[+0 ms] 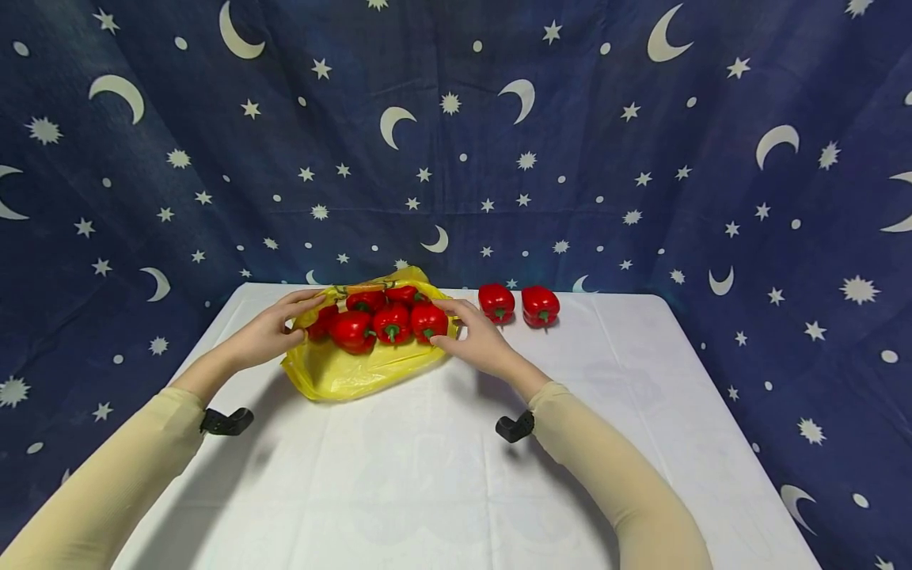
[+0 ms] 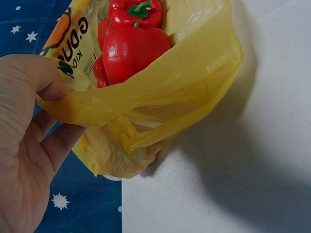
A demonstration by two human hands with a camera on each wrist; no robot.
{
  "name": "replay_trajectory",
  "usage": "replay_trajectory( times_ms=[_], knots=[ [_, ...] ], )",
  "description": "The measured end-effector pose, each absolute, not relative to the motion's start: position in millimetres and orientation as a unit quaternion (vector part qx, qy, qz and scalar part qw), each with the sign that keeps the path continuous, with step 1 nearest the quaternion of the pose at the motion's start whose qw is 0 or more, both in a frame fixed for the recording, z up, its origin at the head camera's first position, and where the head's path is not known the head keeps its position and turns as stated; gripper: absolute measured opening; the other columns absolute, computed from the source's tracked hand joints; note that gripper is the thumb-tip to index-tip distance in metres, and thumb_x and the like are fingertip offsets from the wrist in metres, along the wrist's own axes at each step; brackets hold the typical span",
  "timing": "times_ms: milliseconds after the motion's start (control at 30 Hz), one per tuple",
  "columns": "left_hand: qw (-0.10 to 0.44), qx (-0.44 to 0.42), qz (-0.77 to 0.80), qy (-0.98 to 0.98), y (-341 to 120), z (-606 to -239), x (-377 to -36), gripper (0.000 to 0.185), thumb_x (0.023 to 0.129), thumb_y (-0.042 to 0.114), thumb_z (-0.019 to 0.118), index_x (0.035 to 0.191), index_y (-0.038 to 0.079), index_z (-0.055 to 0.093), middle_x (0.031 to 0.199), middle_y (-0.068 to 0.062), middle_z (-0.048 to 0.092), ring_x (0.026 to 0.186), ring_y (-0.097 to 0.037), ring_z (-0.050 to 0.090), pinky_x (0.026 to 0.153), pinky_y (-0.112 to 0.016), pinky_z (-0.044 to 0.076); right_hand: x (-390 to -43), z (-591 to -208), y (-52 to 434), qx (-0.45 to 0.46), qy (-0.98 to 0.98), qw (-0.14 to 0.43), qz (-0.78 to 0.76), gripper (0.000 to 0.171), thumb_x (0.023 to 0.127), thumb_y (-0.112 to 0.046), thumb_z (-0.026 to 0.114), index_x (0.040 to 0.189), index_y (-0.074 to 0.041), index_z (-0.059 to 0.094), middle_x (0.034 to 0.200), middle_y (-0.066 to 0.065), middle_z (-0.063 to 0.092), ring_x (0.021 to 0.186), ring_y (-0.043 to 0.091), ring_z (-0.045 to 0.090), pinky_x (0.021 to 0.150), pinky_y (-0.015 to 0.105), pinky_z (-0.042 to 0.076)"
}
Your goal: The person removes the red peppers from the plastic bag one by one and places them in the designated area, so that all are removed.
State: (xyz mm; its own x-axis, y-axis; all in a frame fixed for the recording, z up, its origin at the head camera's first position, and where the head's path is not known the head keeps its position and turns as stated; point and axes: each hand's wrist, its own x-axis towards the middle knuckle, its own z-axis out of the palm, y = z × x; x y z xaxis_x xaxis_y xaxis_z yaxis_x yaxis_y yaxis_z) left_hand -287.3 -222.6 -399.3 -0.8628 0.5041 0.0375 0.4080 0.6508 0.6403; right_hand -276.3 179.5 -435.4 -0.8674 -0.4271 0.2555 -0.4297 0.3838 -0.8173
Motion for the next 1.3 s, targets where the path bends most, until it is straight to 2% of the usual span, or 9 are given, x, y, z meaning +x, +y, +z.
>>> replay_trajectory(
  times_ms=[200, 467, 833, 1000, 1300],
  knots=[
    [0.069, 0.252, 0.331, 0.907, -223, -398, -286, 0.069, 0.092, -0.003, 0.056, 0.158, 0.01, 0.041, 0.165, -0.007, 0.025, 0.144, -0.033, 0.035, 0.109, -0.056, 0.042, -280, -438, 163, 0.246, -0.852, 0.004, 0.463, 0.066, 0.09, -0.031, 0.078, 0.149, -0.015, 0.054, 0.148, 0.0, 0.052, 0.132, 0.033, 0.05, 0.109, 0.059, 0.041],
    [0.073, 0.25, 0.335, 0.906, -224, -397, -283, 0.068, 0.092, -0.004, 0.056, 0.157, 0.009, 0.042, 0.165, -0.007, 0.026, 0.145, -0.034, 0.034, 0.109, -0.058, 0.042, -283, -440, 130, 0.264, -0.849, -0.016, 0.457, 0.069, 0.09, -0.032, 0.078, 0.152, -0.018, 0.051, 0.15, -0.003, 0.049, 0.132, 0.029, 0.052, 0.11, 0.053, 0.043],
    [0.069, 0.251, 0.345, 0.902, -225, -401, -279, 0.067, 0.092, -0.003, 0.056, 0.157, 0.008, 0.041, 0.165, -0.009, 0.026, 0.142, -0.034, 0.037, 0.105, -0.057, 0.046, -293, -442, 79, 0.299, -0.888, -0.032, 0.348, 0.069, 0.089, -0.042, 0.076, 0.151, -0.027, 0.051, 0.153, -0.005, 0.047, 0.142, 0.018, 0.04, 0.115, 0.047, 0.037],
    [0.065, 0.247, 0.35, 0.901, -224, -399, -281, 0.068, 0.092, -0.004, 0.056, 0.158, 0.008, 0.041, 0.166, -0.009, 0.025, 0.144, -0.036, 0.036, 0.106, -0.059, 0.045, -302, -440, 63, 0.306, -0.904, -0.027, 0.298, 0.069, 0.089, -0.044, 0.076, 0.151, -0.026, 0.052, 0.152, -0.002, 0.048, 0.143, 0.022, 0.039, 0.116, 0.047, 0.036],
    [0.064, 0.227, 0.38, 0.894, -223, -392, -292, 0.068, 0.092, -0.005, 0.057, 0.158, 0.007, 0.04, 0.166, -0.007, 0.024, 0.149, -0.036, 0.027, 0.108, -0.061, 0.041, -319, -437, 42, 0.304, -0.927, -0.016, 0.219, 0.073, 0.086, -0.043, 0.079, 0.151, -0.023, 0.051, 0.148, 0.001, 0.052, 0.14, 0.023, 0.043, 0.122, 0.043, 0.024]
  ],
)
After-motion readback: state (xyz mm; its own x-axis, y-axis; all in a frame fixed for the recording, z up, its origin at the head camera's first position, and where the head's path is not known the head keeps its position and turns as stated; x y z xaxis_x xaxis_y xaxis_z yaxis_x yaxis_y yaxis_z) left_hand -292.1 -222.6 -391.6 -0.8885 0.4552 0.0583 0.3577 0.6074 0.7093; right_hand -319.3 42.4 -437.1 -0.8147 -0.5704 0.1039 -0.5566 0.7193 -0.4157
